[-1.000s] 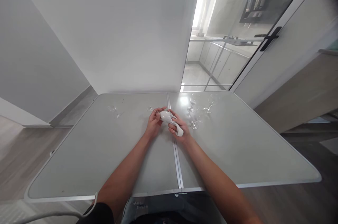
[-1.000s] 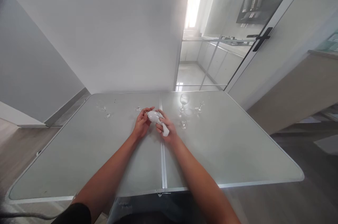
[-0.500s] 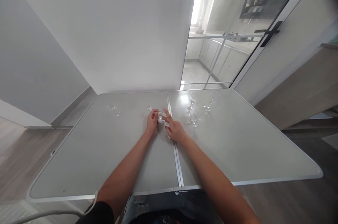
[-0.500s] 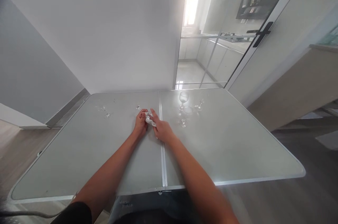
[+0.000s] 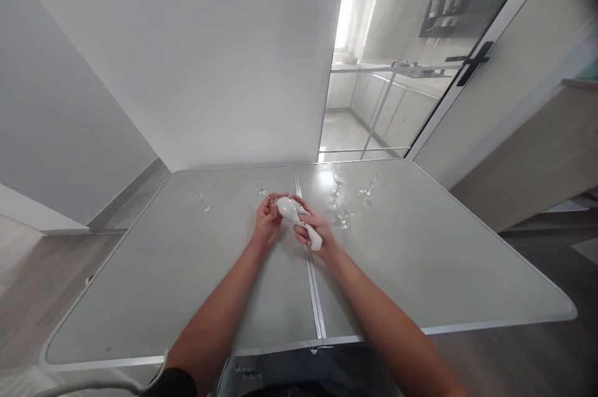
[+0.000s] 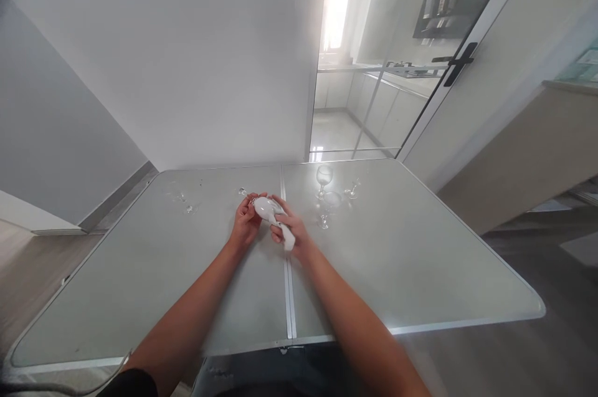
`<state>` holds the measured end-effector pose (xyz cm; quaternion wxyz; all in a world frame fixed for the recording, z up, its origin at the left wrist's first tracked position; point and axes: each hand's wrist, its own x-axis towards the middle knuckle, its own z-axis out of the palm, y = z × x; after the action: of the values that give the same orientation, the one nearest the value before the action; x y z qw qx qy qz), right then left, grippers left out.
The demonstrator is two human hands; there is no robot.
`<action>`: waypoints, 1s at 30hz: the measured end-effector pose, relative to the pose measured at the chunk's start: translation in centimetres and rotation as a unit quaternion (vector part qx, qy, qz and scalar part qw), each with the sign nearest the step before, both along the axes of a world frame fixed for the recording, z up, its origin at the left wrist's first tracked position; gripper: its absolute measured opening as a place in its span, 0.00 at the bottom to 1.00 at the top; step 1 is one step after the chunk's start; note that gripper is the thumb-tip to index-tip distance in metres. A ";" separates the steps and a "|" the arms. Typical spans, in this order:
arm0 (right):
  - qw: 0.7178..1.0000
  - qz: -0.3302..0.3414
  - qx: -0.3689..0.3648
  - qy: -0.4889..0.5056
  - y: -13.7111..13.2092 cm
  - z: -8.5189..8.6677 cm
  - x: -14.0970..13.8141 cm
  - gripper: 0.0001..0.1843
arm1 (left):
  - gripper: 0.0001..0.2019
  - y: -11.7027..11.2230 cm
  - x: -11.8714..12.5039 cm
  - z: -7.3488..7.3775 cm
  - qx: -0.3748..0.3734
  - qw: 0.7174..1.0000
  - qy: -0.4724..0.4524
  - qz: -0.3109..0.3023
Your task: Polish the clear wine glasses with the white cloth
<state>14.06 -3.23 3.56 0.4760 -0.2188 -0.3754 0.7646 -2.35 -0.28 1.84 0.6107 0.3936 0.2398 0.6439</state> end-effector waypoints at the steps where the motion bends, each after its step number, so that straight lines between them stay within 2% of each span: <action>1: 0.998 -0.021 0.035 -0.051 0.0 -0.1 -0.2 0.36 | 0.20 0.2 0.0 -0.2 -0.004 1.000 0.005 0.009; 3: 0.970 -0.078 0.137 -0.187 0.0 -0.4 -0.4 0.41 | 0.21 0.6 -0.1 -0.8 -0.019 0.999 0.018 0.030; 4: 0.939 -0.104 0.197 -0.262 0.0 -0.5 -0.4 0.43 | 0.20 0.9 0.0 -1.1 -0.029 0.998 0.026 0.044; 7: 0.811 -0.127 0.343 -0.457 0.1 -1.0 -0.6 0.48 | 0.19 1.4 0.1 -1.9 -0.049 0.993 0.044 0.096; 9: 0.745 -0.110 0.388 -0.532 0.0 -1.1 -0.7 0.50 | 0.20 1.3 0.3 -2.0 -0.051 0.992 0.042 0.107; 10: 0.727 -0.108 0.398 -0.549 0.0 -1.2 -0.8 0.50 | 0.19 1.2 0.4 -1.8 -0.048 0.994 0.036 0.096; 11: 0.721 -0.113 0.400 -0.555 -0.1 -1.3 -0.9 0.50 | 0.18 1.0 0.5 -1.5 -0.044 0.996 0.026 0.076; 12: 0.724 -0.125 0.395 -0.552 -0.1 -1.3 -1.0 0.50 | 0.18 0.7 0.6 -1.1 -0.037 0.998 0.015 0.050; 14: 0.750 -0.159 0.370 -0.524 0.0 -1.4 -1.1 0.50 | 0.16 0.2 0.7 -0.2 -0.022 1.000 -0.008 -0.008; 17: 0.817 -0.191 0.324 -0.436 0.5 -1.7 -0.9 0.46 | 0.18 -0.2 0.6 0.6 -0.014 0.997 -0.024 -0.069; 20: 0.904 -0.198 0.233 -0.299 0.9 -1.7 -0.8 0.42 | 0.23 0.1 0.4 0.4 -0.012 0.998 -0.007 -0.059; 23: 0.976 -0.121 0.082 -0.162 0.7 -1.3 -1.0 0.43 | 0.24 0.4 0.3 -0.5 -0.020 0.999 0.028 -0.016; 25: 0.995 -0.045 0.013 -0.093 0.3 -0.9 -1.1 0.44 | 0.21 0.4 0.4 -0.7 -0.028 0.999 0.043 0.002; 27: 0.998 -0.009 -0.006 -0.058 0.0 -0.6 -1.4 0.45 | 0.20 0.2 0.6 -0.5 -0.025 0.999 0.035 -0.001; 30: 0.996 -0.045 0.008 -0.077 -0.3 -0.4 -1.7 0.48 | 0.19 -0.5 0.9 0.5 -0.018 0.998 -0.006 -0.054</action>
<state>12.33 -3.52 3.17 0.4814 -0.2900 -0.4067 0.7203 -1.41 -0.75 2.30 0.6529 0.3911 0.2256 0.6082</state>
